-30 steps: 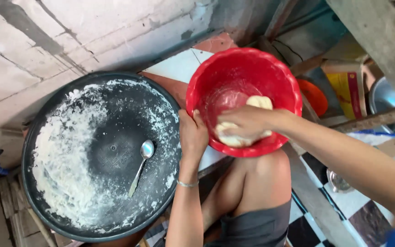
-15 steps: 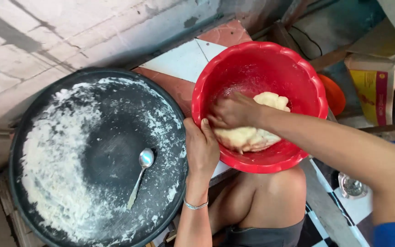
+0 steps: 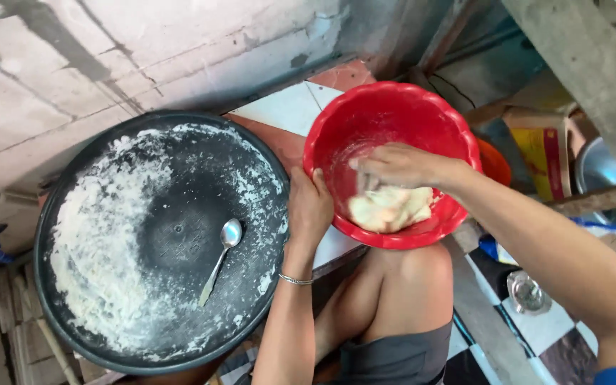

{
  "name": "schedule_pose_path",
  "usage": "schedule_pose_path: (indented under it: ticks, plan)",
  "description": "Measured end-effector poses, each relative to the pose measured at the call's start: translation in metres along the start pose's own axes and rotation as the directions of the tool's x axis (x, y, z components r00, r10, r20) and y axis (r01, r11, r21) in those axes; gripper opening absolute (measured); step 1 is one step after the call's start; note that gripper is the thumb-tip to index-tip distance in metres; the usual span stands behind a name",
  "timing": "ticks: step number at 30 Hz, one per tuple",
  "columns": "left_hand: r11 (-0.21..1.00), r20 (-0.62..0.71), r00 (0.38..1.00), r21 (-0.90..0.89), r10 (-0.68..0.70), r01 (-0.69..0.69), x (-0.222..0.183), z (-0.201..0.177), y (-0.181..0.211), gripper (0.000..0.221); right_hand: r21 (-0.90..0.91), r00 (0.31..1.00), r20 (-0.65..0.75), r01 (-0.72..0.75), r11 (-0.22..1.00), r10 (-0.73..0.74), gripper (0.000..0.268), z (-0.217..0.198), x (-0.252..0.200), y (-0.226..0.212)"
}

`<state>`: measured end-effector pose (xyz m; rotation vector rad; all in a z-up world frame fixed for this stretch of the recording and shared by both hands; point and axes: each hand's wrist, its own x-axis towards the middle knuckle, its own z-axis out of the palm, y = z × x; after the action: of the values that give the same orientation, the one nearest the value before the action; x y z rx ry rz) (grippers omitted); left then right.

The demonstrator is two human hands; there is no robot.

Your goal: Kneading a ball of dough in a red plastic bowl by hand.

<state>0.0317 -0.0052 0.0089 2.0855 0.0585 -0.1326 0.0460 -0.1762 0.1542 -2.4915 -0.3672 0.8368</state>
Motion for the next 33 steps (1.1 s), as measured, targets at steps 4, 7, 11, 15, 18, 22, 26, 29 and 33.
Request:
schedule_pose_path:
  ticks: [4, 7, 11, 15, 18, 22, 26, 29, 33]
  plan:
    - [0.994, 0.020, 0.999, -0.102, 0.045, -0.043, -0.002, -0.003, 0.011, 0.034, -0.303, 0.980, -0.186, 0.011, 0.953, -0.070, 0.039, 0.058, 0.046, 0.040]
    - [0.999, 0.021, 0.999, -0.036, 0.027, -0.027, -0.003, -0.012, 0.016, 0.034, -0.492, 0.951, -0.022, 0.257, 0.832, -0.307, 0.050, 0.065, 0.049, 0.045]
    - [1.000, 0.031, 0.999, -0.015, 0.012, -0.011, -0.010, -0.021, 0.020, 0.036, -0.262, 0.971, 0.137, 0.228, 0.938, -0.198, 0.050, 0.051, -0.004, 0.037]
    - [0.998, 0.012, 1.000, -0.055, 0.029, -0.029, -0.010, -0.006, 0.006, 0.032, -0.433, 0.835, -0.176, 0.410, 0.802, -0.522, 0.045, 0.071, -0.014, 0.082]
    - [0.997, -0.016, 1.000, -0.072, 0.026, -0.027, -0.011, -0.003, 0.011, 0.030, -0.506, 0.659, -0.262, 0.528, 0.682, -0.705, 0.036, 0.073, 0.005, 0.092]
    - [1.000, -0.024, 1.000, -0.022, 0.006, -0.007, -0.012, 0.014, -0.005, 0.030, -0.633, 0.609, -0.206, 0.515, 0.579, -0.766, 0.033, 0.083, 0.061, 0.114]
    - [1.000, -0.095, 0.995, 0.024, 0.000, 0.002, -0.006, 0.022, -0.016, 0.027, -0.596, 0.802, 0.025, 0.492, 0.635, -0.597, 0.045, 0.074, 0.120, 0.098]
    - [1.000, -0.132, 0.991, 0.019, -0.006, 0.009, 0.012, 0.021, -0.027, 0.031, -0.549, 0.892, -0.054, 0.349, 0.760, -0.448, 0.051, 0.068, 0.129, 0.077]
    - [0.998, -0.036, 0.999, 0.069, 0.007, -0.004, 0.018, -0.006, -0.003, 0.037, -0.166, 0.939, -0.122, 0.301, 0.939, -0.322, 0.042, 0.058, 0.078, 0.041]
